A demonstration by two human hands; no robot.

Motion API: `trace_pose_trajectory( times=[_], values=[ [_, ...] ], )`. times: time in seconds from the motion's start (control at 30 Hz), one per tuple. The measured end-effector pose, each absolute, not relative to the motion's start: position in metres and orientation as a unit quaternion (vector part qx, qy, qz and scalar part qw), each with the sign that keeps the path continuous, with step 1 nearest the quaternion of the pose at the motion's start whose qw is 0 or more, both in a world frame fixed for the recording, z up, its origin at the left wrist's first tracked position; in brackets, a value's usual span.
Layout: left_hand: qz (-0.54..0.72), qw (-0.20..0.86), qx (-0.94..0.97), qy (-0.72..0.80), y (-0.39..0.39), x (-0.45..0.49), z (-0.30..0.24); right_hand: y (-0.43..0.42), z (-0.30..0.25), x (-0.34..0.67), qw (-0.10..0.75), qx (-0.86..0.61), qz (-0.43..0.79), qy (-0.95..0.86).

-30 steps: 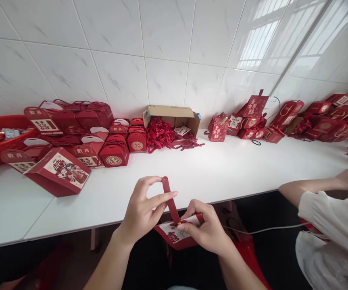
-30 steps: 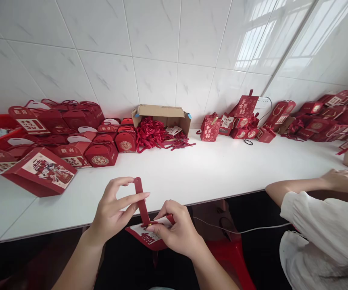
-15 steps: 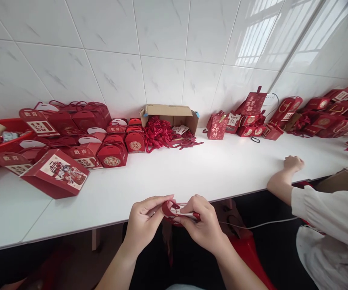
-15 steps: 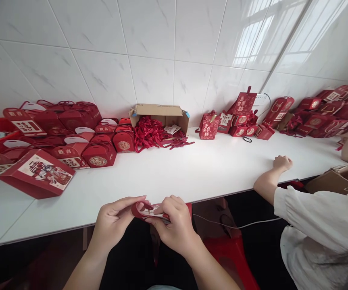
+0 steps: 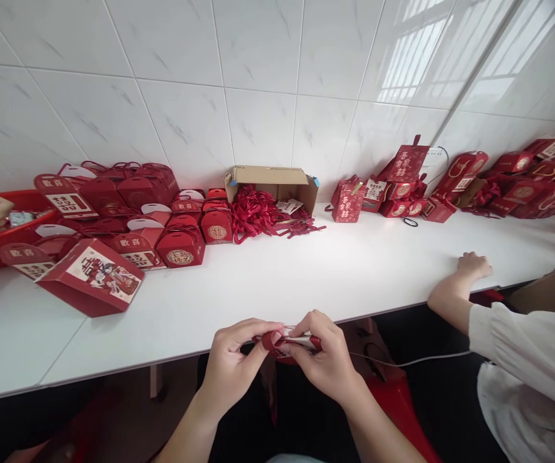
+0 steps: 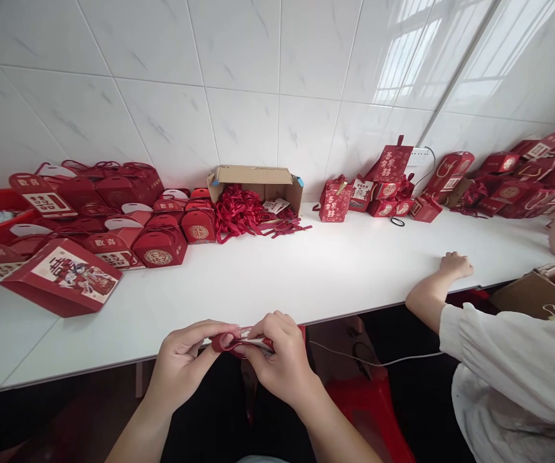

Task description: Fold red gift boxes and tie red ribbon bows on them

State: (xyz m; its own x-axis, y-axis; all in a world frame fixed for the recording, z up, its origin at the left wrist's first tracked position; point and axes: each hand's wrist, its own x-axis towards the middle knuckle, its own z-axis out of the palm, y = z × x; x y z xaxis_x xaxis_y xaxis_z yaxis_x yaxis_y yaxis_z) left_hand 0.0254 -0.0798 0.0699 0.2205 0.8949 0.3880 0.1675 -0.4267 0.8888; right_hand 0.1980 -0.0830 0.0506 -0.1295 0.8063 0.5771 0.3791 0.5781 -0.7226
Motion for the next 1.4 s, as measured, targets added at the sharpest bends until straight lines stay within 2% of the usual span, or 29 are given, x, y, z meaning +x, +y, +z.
trace_pose_trajectory(
  times=[0.27, 0.53, 0.83, 0.97, 1.17, 1.4],
  values=[
    [0.473, 0.349, 0.756, 0.286, -0.079, 0.014, 0.064, -0.082, 0.049, 0.199, 0.552, -0.363, 0.187, -0.727],
    [0.455, 0.387, 0.752, 0.279, -0.083, 0.013, 0.062, -0.081, 0.05, 0.202, 0.567, -0.324, 0.173, -0.737],
    [0.49, 0.401, 0.708, 0.313, -0.086, 0.016, 0.049, -0.085, 0.046, 0.197, 0.593, -0.321, 0.183, -0.715],
    [0.474, 0.419, 0.688, 0.356, -0.088, 0.012, 0.044, -0.086, 0.04, 0.193, 0.585, -0.354, 0.24, -0.689],
    [0.425, 0.432, 0.689, 0.397, -0.093, 0.006, 0.033, -0.087, 0.037, 0.196, 0.513, -0.351, 0.431, -0.655],
    [0.428, 0.369, 0.69, 0.452, -0.094, 0.009, 0.026, -0.089, 0.037, 0.19, 0.496, -0.396, 0.429, -0.643]
  ],
)
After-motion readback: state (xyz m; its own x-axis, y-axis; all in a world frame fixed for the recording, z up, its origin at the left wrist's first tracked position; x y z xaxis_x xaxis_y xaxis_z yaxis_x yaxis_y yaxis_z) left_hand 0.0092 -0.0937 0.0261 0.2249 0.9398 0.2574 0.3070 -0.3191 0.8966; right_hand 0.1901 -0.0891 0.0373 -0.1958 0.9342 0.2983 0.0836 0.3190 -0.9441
